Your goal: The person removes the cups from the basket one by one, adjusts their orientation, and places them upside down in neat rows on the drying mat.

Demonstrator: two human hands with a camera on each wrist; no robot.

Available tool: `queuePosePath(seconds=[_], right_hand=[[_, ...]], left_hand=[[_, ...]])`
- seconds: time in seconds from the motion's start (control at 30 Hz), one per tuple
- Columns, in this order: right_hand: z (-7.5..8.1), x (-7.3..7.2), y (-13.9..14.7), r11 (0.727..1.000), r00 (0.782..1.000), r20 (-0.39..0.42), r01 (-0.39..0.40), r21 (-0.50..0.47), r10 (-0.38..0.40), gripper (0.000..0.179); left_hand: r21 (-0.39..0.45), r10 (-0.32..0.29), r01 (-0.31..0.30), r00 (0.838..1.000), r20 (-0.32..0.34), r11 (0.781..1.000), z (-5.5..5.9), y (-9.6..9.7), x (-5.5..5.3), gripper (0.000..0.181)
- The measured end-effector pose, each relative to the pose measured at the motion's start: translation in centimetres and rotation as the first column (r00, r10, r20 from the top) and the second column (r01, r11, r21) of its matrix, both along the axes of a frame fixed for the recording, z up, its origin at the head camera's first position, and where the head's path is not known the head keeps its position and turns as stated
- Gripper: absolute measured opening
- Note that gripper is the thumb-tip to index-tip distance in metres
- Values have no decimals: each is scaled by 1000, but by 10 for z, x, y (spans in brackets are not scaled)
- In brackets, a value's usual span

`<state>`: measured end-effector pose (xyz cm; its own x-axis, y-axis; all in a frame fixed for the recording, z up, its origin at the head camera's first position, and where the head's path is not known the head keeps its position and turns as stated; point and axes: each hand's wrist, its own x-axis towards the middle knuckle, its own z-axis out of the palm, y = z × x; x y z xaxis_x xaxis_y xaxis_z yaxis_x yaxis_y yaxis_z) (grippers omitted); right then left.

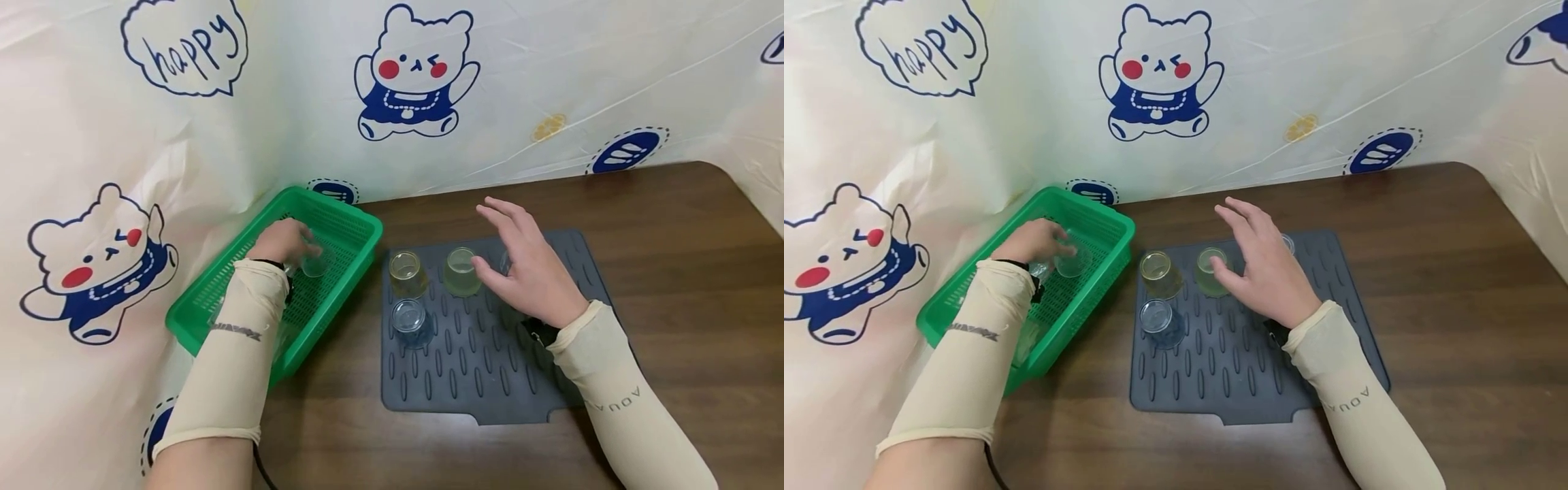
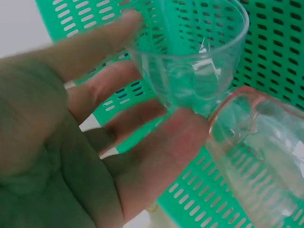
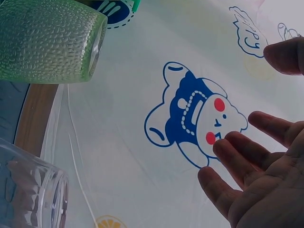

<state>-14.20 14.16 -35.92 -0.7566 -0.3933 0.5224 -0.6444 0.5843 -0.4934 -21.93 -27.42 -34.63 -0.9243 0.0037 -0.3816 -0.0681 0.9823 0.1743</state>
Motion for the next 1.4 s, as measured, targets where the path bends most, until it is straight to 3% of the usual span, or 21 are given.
queuePosePath(seconds=[0.1,0.23,0.3,0.5,0.9,1.2,1.4], right_hand=[[2,0,-1,1000,1000,-1,2,-2,-2,69],[5,1,-2,1000,1000,-1,3,-1,-3,69],[7,2,-2,1000,1000,-1,4,-1,-4,69],[10,2,-1,1000,1000,-2,12,0,-12,68],[10,4,1,1000,1000,6,8,-2,-8,67],[10,3,3,1000,1000,-2,14,-2,-14,65],[10,5,5,1000,1000,8,14,3,-14,63]], left_hand=[[6,58,-58,998,7,998,2,-1,0,39],[15,166,-166,985,41,986,3,-5,6,45],[15,190,-191,980,54,981,5,-4,9,51],[-10,164,-164,986,35,986,10,2,11,49],[-14,156,-155,984,85,988,3,-4,8,48],[-21,150,-150,987,49,989,-1,-2,6,61],[-7,164,-164,982,93,986,-6,-1,6,52]])
